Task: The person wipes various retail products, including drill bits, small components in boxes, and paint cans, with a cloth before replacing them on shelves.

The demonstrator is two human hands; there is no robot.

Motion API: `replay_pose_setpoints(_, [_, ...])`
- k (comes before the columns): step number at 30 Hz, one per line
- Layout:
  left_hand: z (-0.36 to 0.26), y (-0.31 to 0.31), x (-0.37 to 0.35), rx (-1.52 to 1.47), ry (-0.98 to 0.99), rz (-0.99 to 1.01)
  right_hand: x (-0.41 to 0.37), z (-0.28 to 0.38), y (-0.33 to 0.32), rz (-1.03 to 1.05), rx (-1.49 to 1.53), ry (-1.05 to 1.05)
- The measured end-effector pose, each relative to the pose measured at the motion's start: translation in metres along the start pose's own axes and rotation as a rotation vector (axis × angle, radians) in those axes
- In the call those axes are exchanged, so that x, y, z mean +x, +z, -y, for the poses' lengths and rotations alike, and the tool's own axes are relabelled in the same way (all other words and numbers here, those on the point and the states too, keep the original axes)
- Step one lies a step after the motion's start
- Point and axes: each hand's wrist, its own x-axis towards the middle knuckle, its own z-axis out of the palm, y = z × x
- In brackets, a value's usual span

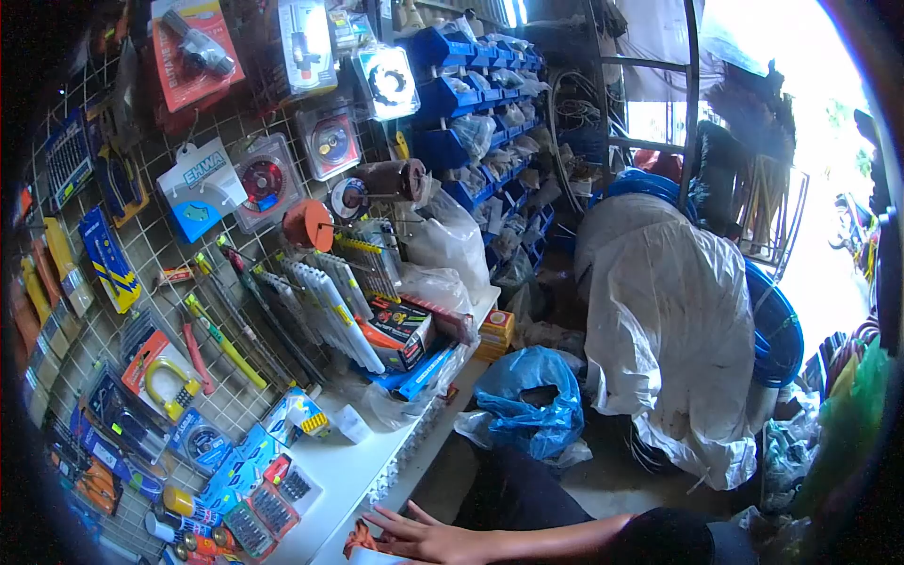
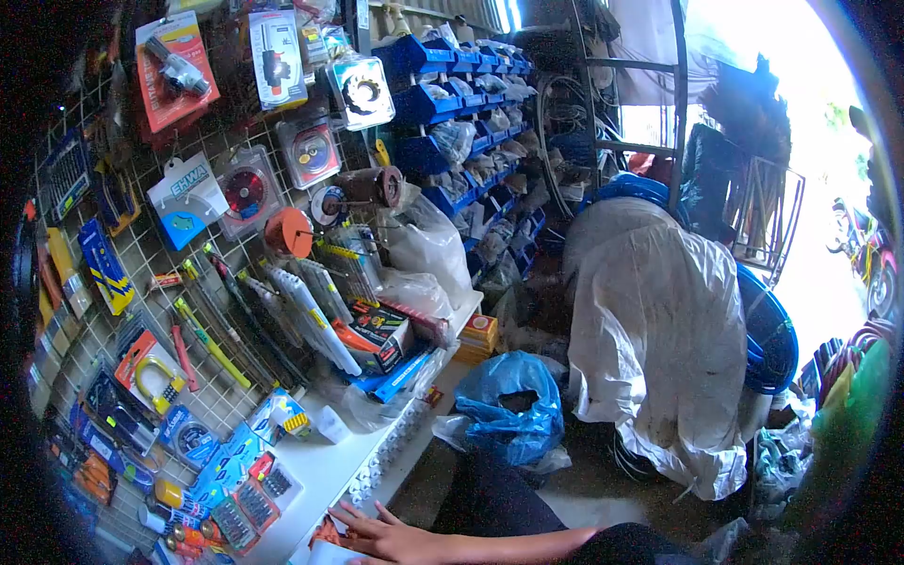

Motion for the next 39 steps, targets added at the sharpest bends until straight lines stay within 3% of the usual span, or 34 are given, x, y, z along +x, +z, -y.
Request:
replay_pose_setpoints(1, [0.024,-0.050,0.007,0.318,0.224,0.072,-0.002,-0.004,0.002,0.009,-0.056,-0.031])
replay_pose_setpoints(2, [0.018,-0.028,0.001,0.423,0.227,-0.015,-0.004,-0.010,0.004,0.020,-0.114,-0.060])
replay_pose_setpoints(4, [0.011,0.014,0.004,0.440,0.166,-0.081,-0.005,-0.032,0.015,-0.059,-0.065,-0.141])
replay_pose_setpoints(7, [0.009,0.023,0.006,0.480,0.144,-0.103,-0.007,-0.036,0.026,-0.199,0.578,-0.203])
replay_pose_setpoints(8, [0.009,0.025,0.006,0.497,0.139,-0.110,-0.006,-0.031,0.027,-0.119,0.771,-0.141])
replay_pose_setpoints(11, [0.008,0.027,0.007,0.535,0.132,-0.129,0.001,-0.050,0.029,0.050,0.658,-0.128])
replay_pose_setpoints(16, [0.007,0.025,0.006,0.578,0.138,-0.153,0.002,-0.046,0.024,0.050,1.074,0.026])
replay_pose_setpoints(19, [0.006,0.025,0.006,0.602,0.135,-0.166,0.005,-0.024,-0.001,0.052,1.159,0.060])
replay_pose_setpoints(23, [0.005,0.021,0.004,0.636,0.140,-0.195,0.008,-0.038,-0.007,-0.045,0.800,-0.232])
replay_pose_setpoints(24, [0.005,0.021,0.003,0.642,0.137,-0.204,0.012,-0.034,-0.019,-0.080,0.646,-0.385])
replay_pose_setpoints(27, [0.004,0.021,0.002,0.673,0.131,-0.229,0.013,-0.018,-0.019,-0.153,0.426,-0.456])
replay_pose_setpoints(32, [0.001,0.021,0.004,0.734,0.055,-0.302,0.007,0.004,0.026,-0.609,0.284,-0.195])
replay_pose_setpoints(33, [0.007,0.018,0.003,0.899,0.257,-0.254,0.005,-0.002,0.052,-0.710,0.433,-0.008])
replay_pose_setpoints(35, [0.007,0.043,-0.003,0.654,0.373,-0.036,0.007,-0.035,0.102,-0.901,0.871,0.238])
replay_pose_setpoints(36, [-0.010,0.054,0.000,0.884,0.584,0.224,0.003,-0.053,0.112,-0.852,0.943,0.338])
replay_pose_setpoints(37, [-0.036,0.067,0.002,1.118,0.787,0.475,-0.009,-0.110,0.138,-0.539,1.385,0.220])
replay_pose_setpoints(38, [-0.044,0.067,0.009,1.120,0.705,0.534,-0.010,-0.106,0.134,-0.459,1.341,0.305])
replay_pose_setpoints(39, [-0.055,0.079,0.011,0.911,0.546,0.556,-0.012,-0.095,0.124,-0.379,1.295,0.391])
